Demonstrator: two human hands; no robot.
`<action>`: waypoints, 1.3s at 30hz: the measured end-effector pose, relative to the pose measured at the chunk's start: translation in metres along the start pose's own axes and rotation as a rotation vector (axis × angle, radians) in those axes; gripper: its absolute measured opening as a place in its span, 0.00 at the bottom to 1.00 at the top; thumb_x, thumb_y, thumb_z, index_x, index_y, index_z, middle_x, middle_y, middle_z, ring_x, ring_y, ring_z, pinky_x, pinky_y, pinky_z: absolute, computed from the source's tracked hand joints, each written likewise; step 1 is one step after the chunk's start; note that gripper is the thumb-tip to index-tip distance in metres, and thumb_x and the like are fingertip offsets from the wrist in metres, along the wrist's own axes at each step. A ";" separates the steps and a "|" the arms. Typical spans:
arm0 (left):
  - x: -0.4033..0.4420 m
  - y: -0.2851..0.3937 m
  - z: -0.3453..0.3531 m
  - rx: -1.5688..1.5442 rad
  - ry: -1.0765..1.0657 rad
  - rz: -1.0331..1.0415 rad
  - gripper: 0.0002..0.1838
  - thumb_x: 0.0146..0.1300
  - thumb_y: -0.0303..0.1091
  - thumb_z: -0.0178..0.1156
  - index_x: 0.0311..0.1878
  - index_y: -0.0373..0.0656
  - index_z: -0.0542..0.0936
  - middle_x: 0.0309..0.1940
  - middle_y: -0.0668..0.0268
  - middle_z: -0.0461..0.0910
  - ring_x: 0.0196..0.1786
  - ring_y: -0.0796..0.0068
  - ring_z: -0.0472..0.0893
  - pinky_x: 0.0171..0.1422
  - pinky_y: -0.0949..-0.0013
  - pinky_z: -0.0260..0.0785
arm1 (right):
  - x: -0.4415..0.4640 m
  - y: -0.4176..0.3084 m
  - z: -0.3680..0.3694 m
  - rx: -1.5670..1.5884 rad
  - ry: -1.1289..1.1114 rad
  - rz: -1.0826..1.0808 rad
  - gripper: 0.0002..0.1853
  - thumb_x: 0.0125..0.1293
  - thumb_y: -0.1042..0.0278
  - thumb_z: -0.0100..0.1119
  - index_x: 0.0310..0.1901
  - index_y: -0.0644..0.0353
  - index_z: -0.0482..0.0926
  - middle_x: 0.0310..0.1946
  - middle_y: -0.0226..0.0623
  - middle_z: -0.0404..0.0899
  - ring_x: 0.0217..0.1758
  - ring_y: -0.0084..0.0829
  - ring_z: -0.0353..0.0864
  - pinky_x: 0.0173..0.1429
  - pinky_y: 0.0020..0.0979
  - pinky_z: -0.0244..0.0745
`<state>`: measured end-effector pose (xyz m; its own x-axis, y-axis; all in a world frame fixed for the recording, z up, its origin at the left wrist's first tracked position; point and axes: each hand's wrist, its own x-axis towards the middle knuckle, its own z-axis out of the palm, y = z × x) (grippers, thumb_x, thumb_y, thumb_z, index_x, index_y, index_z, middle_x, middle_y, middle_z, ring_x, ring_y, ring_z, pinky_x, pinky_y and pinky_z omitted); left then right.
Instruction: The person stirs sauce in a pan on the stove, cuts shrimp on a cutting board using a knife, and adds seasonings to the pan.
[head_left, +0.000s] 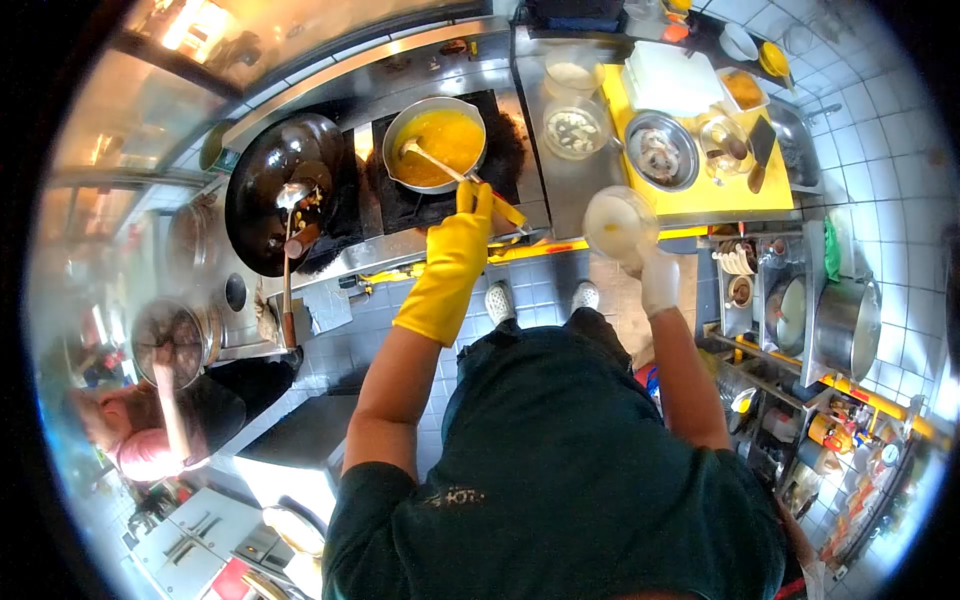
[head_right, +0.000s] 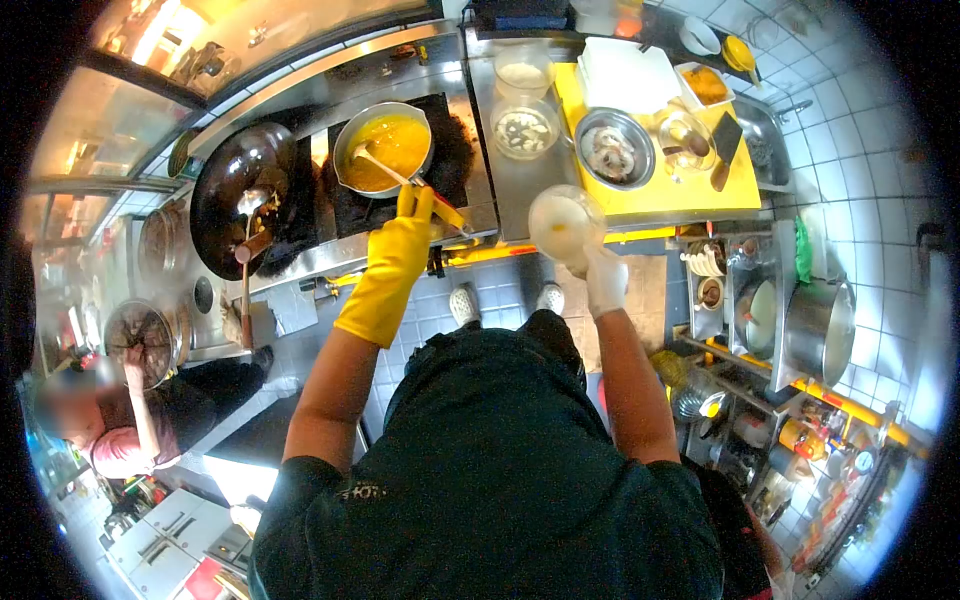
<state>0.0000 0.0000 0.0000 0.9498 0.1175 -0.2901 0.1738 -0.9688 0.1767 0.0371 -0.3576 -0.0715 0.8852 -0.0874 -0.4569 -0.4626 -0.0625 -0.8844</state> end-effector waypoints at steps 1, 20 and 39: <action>0.011 0.010 0.007 0.040 0.003 0.047 0.38 0.69 0.39 0.59 0.82 0.54 0.60 0.83 0.46 0.54 0.49 0.48 0.89 0.51 0.48 0.82 | 0.017 -0.002 -0.003 0.000 0.002 -0.035 0.20 0.75 0.54 0.61 0.52 0.66 0.83 0.43 0.43 0.88 0.40 0.37 0.90 0.46 0.35 0.86; -0.056 0.016 -0.056 -0.278 0.592 0.243 0.08 0.68 0.34 0.64 0.45 0.42 0.82 0.39 0.54 0.83 0.38 0.44 0.84 0.38 0.51 0.77 | 0.020 0.108 -0.155 -0.018 0.064 0.157 0.18 0.74 0.58 0.62 0.56 0.63 0.82 0.47 0.36 0.84 0.47 0.30 0.86 0.51 0.30 0.82; -0.022 0.017 -0.056 -0.137 0.402 0.102 0.05 0.70 0.35 0.60 0.41 0.45 0.77 0.37 0.51 0.82 0.38 0.41 0.83 0.38 0.45 0.76 | 0.049 0.339 -0.388 -0.786 0.050 0.166 0.04 0.73 0.65 0.57 0.39 0.49 0.82 0.30 0.30 0.80 0.23 0.24 0.75 0.22 0.29 0.66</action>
<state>-0.0038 -0.0067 0.0624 0.9850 0.1245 0.1198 0.0809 -0.9450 0.3168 -0.0956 -0.7693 -0.3560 0.8075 -0.1999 -0.5550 -0.5030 -0.7249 -0.4707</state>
